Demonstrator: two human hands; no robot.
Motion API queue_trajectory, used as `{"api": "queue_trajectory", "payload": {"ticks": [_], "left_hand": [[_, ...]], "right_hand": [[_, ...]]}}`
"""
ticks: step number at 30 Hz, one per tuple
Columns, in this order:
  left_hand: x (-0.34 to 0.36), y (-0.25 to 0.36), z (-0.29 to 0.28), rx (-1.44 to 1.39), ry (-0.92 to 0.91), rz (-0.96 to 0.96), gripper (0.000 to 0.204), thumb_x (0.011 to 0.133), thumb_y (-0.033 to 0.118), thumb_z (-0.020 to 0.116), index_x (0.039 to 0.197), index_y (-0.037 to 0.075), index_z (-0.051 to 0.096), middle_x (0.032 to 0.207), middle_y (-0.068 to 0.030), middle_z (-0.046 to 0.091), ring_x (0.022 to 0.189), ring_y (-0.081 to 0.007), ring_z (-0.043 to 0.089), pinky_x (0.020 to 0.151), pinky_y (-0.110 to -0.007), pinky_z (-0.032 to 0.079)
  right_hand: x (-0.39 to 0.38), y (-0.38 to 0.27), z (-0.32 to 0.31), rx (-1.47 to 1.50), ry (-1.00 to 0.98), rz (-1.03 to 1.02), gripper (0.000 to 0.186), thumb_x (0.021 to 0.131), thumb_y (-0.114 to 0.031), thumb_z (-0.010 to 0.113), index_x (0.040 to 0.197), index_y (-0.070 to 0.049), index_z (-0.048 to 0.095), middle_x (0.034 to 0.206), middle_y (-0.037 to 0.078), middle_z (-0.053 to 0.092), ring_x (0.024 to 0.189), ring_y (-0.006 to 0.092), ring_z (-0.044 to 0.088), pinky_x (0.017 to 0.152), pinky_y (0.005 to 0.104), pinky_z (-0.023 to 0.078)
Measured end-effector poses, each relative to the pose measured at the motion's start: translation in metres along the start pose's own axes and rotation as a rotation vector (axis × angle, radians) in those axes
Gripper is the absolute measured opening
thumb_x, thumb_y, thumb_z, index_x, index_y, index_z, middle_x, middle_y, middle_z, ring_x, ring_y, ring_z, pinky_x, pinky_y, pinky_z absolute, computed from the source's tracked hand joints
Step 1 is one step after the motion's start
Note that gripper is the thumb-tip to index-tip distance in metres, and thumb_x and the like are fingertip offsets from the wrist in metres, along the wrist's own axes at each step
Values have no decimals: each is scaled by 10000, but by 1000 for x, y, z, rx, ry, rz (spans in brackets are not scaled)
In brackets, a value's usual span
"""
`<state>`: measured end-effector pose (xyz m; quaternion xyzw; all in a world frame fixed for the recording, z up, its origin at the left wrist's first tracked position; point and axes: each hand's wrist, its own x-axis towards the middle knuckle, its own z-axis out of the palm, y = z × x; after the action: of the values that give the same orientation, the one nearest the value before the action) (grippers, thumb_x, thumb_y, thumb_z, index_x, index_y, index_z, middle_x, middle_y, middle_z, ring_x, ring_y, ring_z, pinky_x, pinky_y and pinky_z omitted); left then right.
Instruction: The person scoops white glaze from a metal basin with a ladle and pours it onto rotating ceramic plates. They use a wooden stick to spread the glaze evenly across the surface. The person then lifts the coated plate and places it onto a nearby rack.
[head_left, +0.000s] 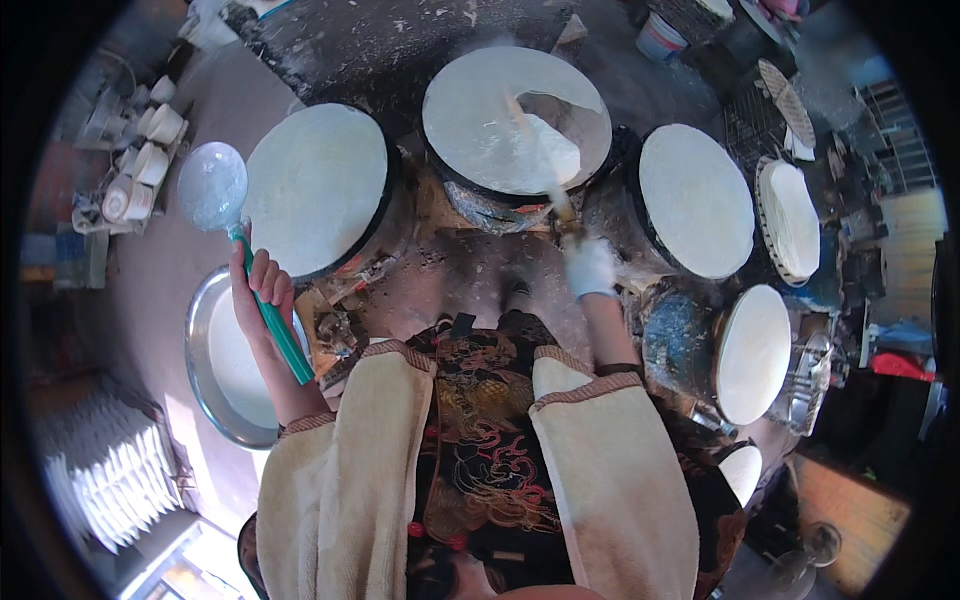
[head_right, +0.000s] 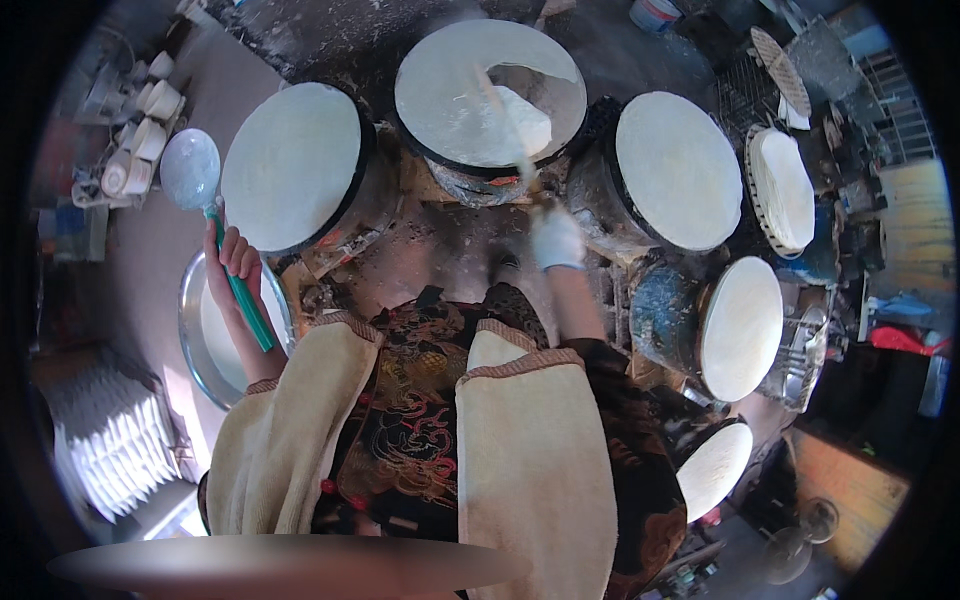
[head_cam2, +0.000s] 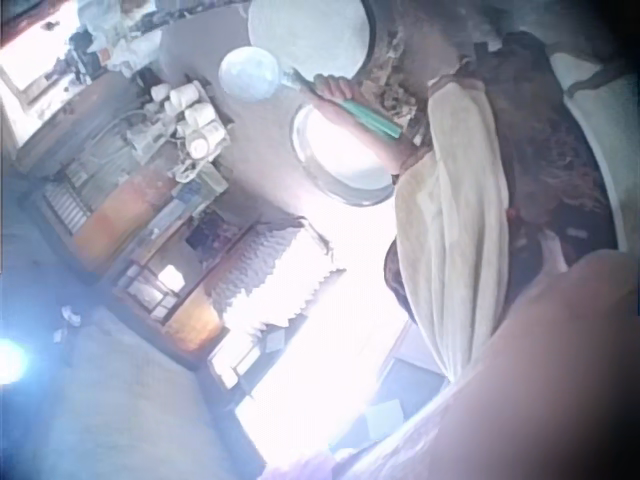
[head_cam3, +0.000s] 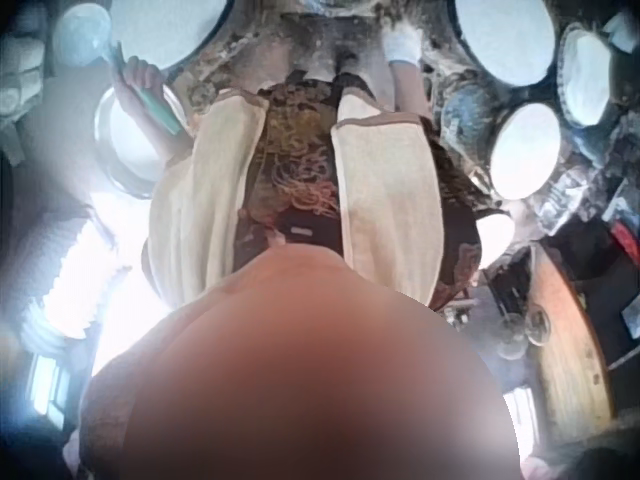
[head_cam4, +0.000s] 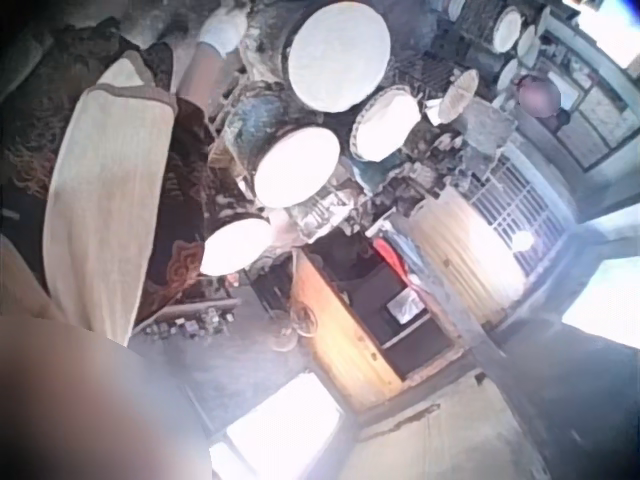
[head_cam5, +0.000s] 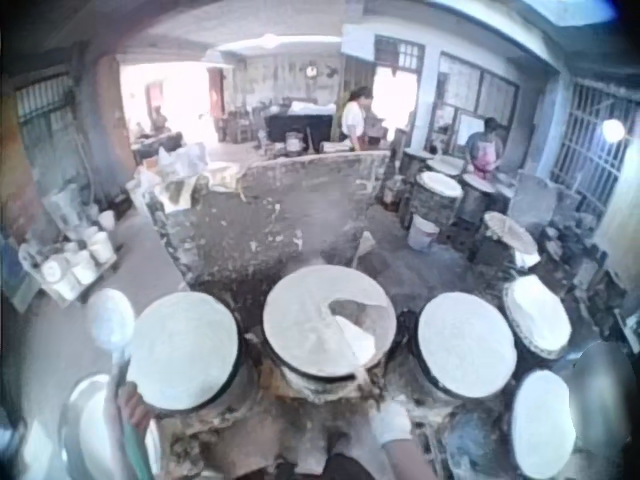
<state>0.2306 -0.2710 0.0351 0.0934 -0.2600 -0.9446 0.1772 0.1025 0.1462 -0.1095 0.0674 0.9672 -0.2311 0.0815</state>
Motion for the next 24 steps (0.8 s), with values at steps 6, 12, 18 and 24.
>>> {"api": "queue_trajectory", "payload": {"ticks": [6, 12, 18, 24], "left_hand": [[21, -32, 16, -12, -24, -92, 236, 1010, 206, 422, 1198, 75, 479, 538, 38, 355, 378, -46, 325, 335, -187, 294], [32, -46, 32, 67, -52, -107, 330, 1019, 205, 383, 1308, 56, 443, 531, 40, 343, 371, -47, 319, 318, -189, 288], [44, -63, 37, 38, -46, -157, 317, 1016, 185, 383, 1277, 19, 451, 536, 29, 362, 369, -48, 330, 325, -183, 310], [50, -77, 51, 68, -97, -215, 344, 1026, 228, 361, 1323, 66, 428, 531, 34, 353, 365, -53, 336, 319, -194, 314]], "right_hand": [[57, 9, -34, 196, 12, -213, 424, 885, -388, 511, 1057, -13, 610, 943, 259, 646, 898, 428, 612, 801, 490, 484], [-8, 23, -15, -44, -176, 28, 441, 910, -421, 458, 1200, -109, 571, 992, 227, 654, 952, 385, 627, 863, 461, 484], [49, 58, -54, 39, 35, -92, 452, 918, -407, 476, 1071, -3, 606, 925, 240, 652, 884, 411, 623, 785, 480, 496], [26, 58, -43, -27, -201, -137, 419, 893, -415, 509, 1171, -114, 597, 958, 240, 648, 906, 385, 631, 803, 470, 499]]}}
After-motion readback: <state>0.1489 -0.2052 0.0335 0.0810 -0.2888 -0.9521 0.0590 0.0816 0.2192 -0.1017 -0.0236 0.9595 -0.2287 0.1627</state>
